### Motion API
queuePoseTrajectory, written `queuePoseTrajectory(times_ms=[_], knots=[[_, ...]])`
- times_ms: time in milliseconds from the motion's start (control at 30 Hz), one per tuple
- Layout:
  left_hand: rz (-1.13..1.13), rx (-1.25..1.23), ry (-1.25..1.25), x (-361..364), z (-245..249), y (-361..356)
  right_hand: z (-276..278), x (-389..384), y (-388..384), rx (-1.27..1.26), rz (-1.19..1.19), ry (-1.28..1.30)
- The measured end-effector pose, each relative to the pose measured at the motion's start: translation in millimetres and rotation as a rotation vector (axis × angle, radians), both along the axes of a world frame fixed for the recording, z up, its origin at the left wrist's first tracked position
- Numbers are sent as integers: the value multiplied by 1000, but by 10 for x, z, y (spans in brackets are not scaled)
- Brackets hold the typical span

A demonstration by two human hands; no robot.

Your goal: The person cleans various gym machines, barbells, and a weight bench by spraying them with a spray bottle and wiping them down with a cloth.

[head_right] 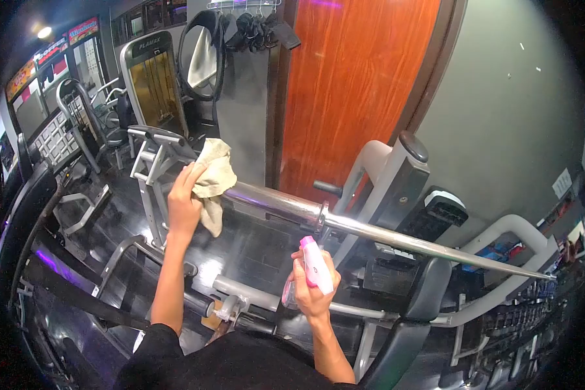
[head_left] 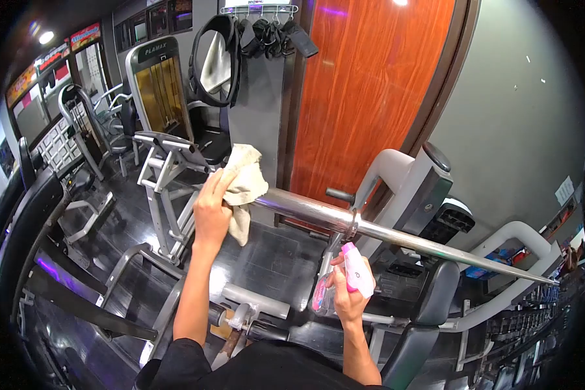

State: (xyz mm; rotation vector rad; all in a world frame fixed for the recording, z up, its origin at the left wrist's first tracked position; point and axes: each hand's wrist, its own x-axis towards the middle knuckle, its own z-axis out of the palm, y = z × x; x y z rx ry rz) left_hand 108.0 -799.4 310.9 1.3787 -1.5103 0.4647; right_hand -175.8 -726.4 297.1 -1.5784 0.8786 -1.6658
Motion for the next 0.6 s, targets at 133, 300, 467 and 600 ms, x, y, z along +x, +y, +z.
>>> queuePoseTrajectory(times_ms=[133,300,467,600], knots=[[-94,-50,-33,-328,-68,-6,-27,3,0,-26,-2,24],[-164,-45,-127,-780,-112,-6,-63,-38,7,-18,-16,-5],[-248,-48,-61,-970,-76,-58,-76,-78,12,-8,-46,-15],[-276,-32,-65,-1105,-58,-60,-71,-65,20,9,-39,-30]])
